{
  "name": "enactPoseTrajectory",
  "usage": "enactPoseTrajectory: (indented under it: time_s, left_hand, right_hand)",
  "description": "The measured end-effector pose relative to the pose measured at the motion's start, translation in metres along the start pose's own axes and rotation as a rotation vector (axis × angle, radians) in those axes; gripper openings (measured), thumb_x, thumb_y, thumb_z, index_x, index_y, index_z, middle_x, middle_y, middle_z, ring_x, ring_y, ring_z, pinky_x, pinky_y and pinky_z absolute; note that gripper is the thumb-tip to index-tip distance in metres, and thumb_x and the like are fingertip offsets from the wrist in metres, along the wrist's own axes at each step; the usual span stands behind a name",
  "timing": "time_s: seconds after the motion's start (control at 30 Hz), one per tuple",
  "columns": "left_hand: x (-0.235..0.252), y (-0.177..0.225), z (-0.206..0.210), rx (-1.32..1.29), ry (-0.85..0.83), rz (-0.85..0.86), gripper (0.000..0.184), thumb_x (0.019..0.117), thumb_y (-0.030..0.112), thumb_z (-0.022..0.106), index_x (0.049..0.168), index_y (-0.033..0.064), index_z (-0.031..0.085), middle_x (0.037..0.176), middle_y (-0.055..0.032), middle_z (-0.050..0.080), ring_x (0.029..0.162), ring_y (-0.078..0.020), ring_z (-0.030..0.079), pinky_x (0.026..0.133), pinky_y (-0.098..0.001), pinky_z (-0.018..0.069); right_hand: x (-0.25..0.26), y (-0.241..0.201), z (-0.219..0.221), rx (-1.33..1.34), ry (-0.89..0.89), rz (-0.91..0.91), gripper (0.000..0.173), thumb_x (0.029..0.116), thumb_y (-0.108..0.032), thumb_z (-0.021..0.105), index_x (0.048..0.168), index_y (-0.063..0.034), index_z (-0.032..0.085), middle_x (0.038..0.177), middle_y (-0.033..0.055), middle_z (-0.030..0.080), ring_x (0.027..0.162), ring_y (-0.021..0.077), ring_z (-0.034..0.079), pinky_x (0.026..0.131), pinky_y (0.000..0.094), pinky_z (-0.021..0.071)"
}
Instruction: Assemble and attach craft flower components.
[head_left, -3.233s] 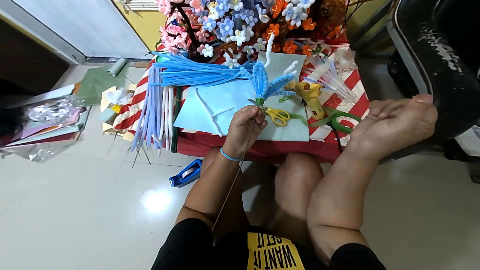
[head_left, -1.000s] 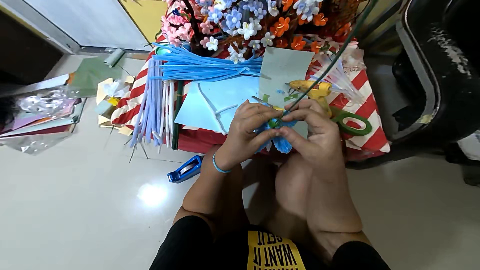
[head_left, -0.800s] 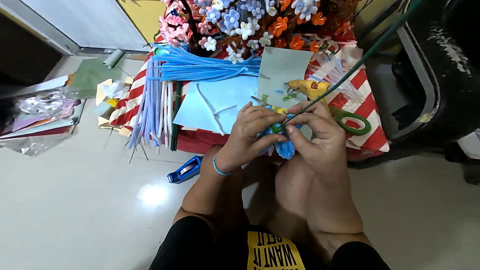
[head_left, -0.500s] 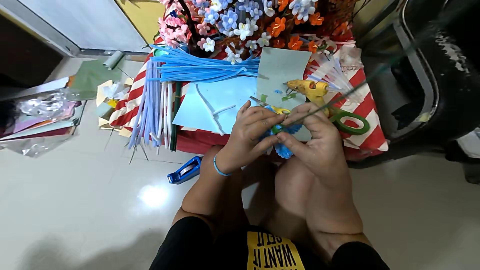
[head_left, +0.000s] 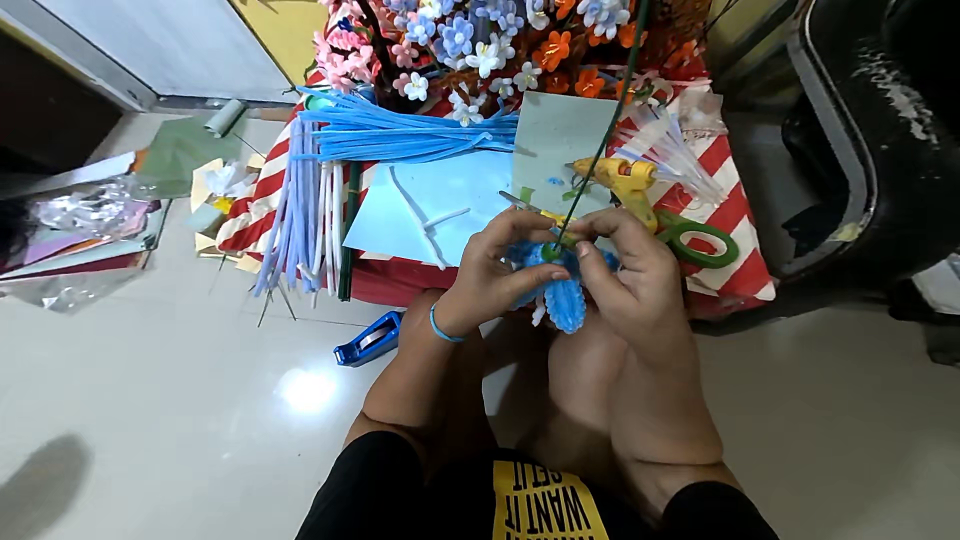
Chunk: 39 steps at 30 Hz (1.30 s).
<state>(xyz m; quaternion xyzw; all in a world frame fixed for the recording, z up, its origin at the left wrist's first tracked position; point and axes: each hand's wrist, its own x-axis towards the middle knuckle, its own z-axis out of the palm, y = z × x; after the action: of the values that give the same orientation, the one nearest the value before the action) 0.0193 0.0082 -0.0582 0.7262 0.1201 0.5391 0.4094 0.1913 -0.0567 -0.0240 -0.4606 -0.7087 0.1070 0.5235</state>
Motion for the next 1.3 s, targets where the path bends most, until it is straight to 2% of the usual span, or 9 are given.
enactPoseTrajectory:
  time_s: [0.17, 0.47, 0.67, 0.8, 0.93, 1.07, 1.13, 1.2, 1.3]
  left_hand:
    - [-0.001, 0.001, -0.001, -0.107, -0.01, -0.053, 0.043, 0.0829, 0.006, 0.081, 0.119, 0.005, 0.058, 0.103, 0.0015, 0.072, 0.097, -0.0042, 0.069, 0.087, -0.0248, 0.0588]
    - [0.0, -0.001, -0.001, -0.131, -0.013, -0.066, 0.045, 0.0822, 0.005, 0.082, 0.12, 0.0073, 0.058, 0.104, 0.0042, 0.072, 0.097, -0.0026, 0.068, 0.089, -0.025, 0.0577]
    - [0.0, -0.002, 0.0, -0.106, -0.022, -0.055, 0.042, 0.0824, 0.007, 0.082, 0.118, 0.0074, 0.059, 0.104, 0.0051, 0.072, 0.101, -0.0019, 0.067, 0.098, -0.028, 0.0538]
    - [0.001, -0.001, 0.001, -0.142, -0.038, -0.056, 0.04, 0.0828, 0.005, 0.081, 0.116, 0.0066, 0.06, 0.103, 0.0039, 0.072, 0.097, -0.0022, 0.068, 0.088, -0.0236, 0.058]
    - [0.001, -0.002, 0.001, -0.147, -0.05, -0.065, 0.037, 0.0832, 0.004, 0.081, 0.115, 0.0037, 0.061, 0.103, 0.0005, 0.073, 0.095, -0.0045, 0.07, 0.085, -0.0248, 0.0595]
    - [0.0, -0.003, -0.001, -0.145, -0.049, -0.07, 0.035, 0.0835, 0.006, 0.081, 0.114, 0.0053, 0.063, 0.103, 0.0015, 0.073, 0.098, -0.005, 0.069, 0.095, -0.0292, 0.0567]
    - [0.001, -0.004, -0.002, -0.142, -0.045, -0.073, 0.035, 0.0839, 0.007, 0.081, 0.114, 0.0061, 0.063, 0.102, 0.002, 0.073, 0.099, -0.005, 0.069, 0.1, -0.0314, 0.0546]
    - [0.0, -0.004, -0.003, -0.141, -0.042, -0.077, 0.034, 0.084, 0.007, 0.081, 0.113, 0.007, 0.063, 0.102, 0.0027, 0.073, 0.1, -0.0048, 0.069, 0.102, -0.0331, 0.0534]
    - [0.001, -0.003, -0.003, -0.126, -0.061, -0.069, 0.034, 0.0835, 0.008, 0.081, 0.113, 0.0062, 0.063, 0.1, 0.003, 0.073, 0.099, -0.0035, 0.069, 0.107, -0.0359, 0.0499]
  right_hand:
    - [0.001, 0.001, -0.003, 0.026, -0.058, 0.023, 0.027, 0.0836, -0.008, 0.065, 0.11, -0.0041, 0.065, 0.102, 0.0032, 0.065, 0.099, 0.0109, 0.061, 0.093, 0.0347, 0.0493]
    - [0.003, 0.004, 0.0, 0.076, 0.009, -0.014, 0.014, 0.0915, -0.003, 0.058, 0.103, -0.0033, 0.066, 0.095, 0.0019, 0.066, 0.094, 0.008, 0.061, 0.095, 0.0339, 0.0475]
    - [0.004, 0.008, 0.001, 0.269, 0.016, 0.013, 0.014, 0.0915, 0.003, 0.054, 0.102, -0.0026, 0.062, 0.097, -0.0012, 0.063, 0.092, -0.0004, 0.062, 0.084, 0.0166, 0.054]
    - [0.006, 0.011, -0.001, 0.292, 0.002, -0.038, 0.018, 0.0944, 0.004, 0.051, 0.093, -0.0022, 0.067, 0.096, 0.001, 0.062, 0.094, 0.0039, 0.061, 0.085, 0.0184, 0.0528]
    - [0.006, 0.013, -0.004, 0.238, 0.02, -0.008, 0.017, 0.0949, 0.004, 0.049, 0.098, -0.0006, 0.065, 0.099, 0.0015, 0.064, 0.095, 0.0021, 0.061, 0.085, 0.0175, 0.0532]
    - [0.007, 0.018, -0.009, 0.164, 0.085, -0.019, 0.016, 0.0974, 0.001, 0.048, 0.1, 0.0001, 0.063, 0.101, 0.0016, 0.063, 0.094, 0.0015, 0.061, 0.085, 0.0185, 0.0534]
    - [0.006, 0.02, -0.014, 0.158, 0.074, -0.063, 0.011, 0.0961, -0.003, 0.056, 0.104, -0.0009, 0.064, 0.102, 0.0015, 0.063, 0.097, 0.0023, 0.06, 0.087, 0.0191, 0.053]
    - [0.006, 0.022, -0.02, 0.145, -0.017, -0.122, 0.024, 0.0903, -0.013, 0.071, 0.112, -0.0044, 0.064, 0.108, 0.0017, 0.062, 0.106, 0.0042, 0.06, 0.095, 0.021, 0.0517]
    - [0.006, 0.021, -0.019, 0.067, -0.089, -0.166, 0.029, 0.089, -0.016, 0.072, 0.114, -0.0036, 0.066, 0.11, 0.0068, 0.063, 0.11, 0.0113, 0.059, 0.1, 0.0266, 0.049]
